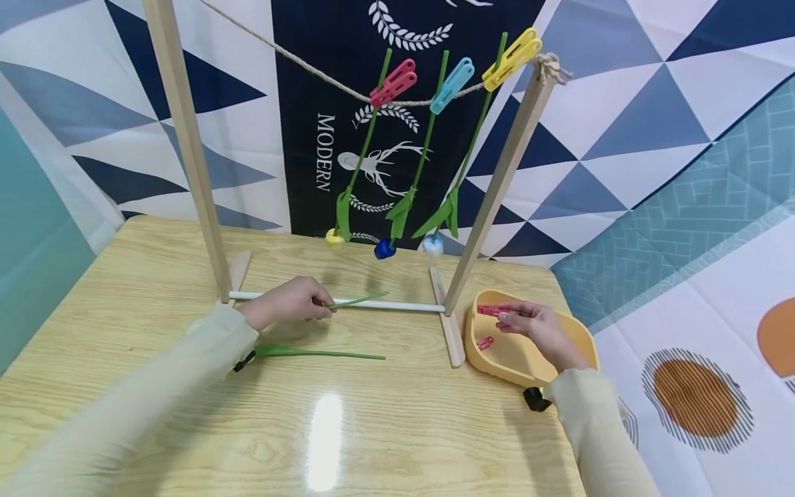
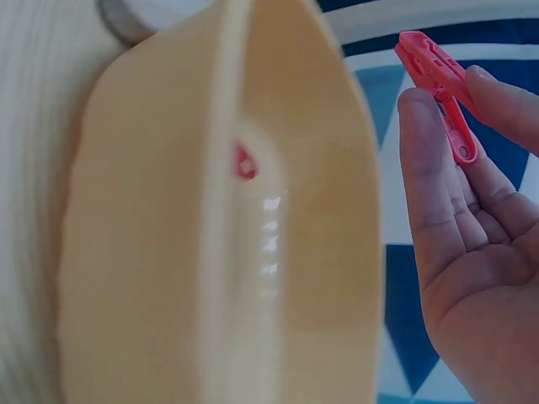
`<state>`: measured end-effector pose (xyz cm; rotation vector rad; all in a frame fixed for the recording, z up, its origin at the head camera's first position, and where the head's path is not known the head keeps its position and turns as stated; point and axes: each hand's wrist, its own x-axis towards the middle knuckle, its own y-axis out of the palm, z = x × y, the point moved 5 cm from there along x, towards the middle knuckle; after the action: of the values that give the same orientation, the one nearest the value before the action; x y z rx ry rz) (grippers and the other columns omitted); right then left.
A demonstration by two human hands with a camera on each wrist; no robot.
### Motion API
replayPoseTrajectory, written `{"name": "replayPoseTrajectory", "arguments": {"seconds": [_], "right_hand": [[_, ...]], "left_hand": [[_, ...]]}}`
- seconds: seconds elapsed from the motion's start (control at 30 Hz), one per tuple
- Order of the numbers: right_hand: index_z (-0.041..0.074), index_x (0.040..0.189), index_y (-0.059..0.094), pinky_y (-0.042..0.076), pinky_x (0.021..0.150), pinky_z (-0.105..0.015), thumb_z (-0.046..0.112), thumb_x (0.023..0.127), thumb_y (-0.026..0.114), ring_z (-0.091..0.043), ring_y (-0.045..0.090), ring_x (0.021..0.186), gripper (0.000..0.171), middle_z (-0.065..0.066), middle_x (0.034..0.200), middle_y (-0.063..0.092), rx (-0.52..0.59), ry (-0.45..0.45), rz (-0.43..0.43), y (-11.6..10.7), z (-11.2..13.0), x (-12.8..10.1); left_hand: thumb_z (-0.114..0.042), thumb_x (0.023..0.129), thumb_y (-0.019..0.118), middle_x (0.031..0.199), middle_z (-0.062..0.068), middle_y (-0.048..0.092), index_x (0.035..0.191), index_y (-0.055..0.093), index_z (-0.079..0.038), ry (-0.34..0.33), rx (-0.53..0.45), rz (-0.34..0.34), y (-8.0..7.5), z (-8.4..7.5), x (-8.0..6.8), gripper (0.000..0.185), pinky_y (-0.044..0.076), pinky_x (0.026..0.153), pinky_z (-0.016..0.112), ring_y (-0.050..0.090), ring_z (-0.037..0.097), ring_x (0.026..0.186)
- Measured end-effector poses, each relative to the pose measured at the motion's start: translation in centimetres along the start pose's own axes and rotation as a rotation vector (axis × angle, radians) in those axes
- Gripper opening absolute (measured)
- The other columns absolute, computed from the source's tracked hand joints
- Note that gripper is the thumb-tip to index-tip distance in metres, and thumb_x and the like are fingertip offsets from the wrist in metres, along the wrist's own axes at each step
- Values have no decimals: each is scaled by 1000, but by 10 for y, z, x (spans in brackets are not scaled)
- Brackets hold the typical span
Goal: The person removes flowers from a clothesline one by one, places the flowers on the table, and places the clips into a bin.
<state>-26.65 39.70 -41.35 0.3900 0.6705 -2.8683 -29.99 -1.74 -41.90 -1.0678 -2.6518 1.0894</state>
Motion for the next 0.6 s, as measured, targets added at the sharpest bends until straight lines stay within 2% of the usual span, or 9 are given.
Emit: {"name": "replayPoseTrajectory", "arguments": {"seconds": [0.2,0.4,0.47,0.6], "right_hand": [[-16,127,44,54,81,-26,16,94,56,-9,68,85,47,-7,102,68,24,11,-1,0,-19,5],[-16,125,44,54,81,-26,15,93,57,-7,67,83,47,-3,97,67,30,49,4,1,-35,11],[-16,124,46,54,80,-26,16,92,58,-7,67,83,47,-1,96,67,17,62,3,2,-39,13],[-16,123,47,54,80,-25,18,93,58,-9,68,84,47,1,94,67,-11,72,22,3,-43,15]], "left_hand": [[-9,89,62,65,1,57,94,74,-3,11,-53,25,17,6,6,15,39,53,22,43,7,51],[-10,89,62,56,-3,47,88,74,-4,21,-110,37,31,15,11,13,35,53,22,37,8,48],[-10,89,62,58,-2,50,89,74,-4,25,-112,36,34,18,12,14,35,53,22,37,9,49],[-11,89,62,72,2,63,91,74,-5,43,-97,23,41,23,13,14,36,57,23,40,10,57]]}}
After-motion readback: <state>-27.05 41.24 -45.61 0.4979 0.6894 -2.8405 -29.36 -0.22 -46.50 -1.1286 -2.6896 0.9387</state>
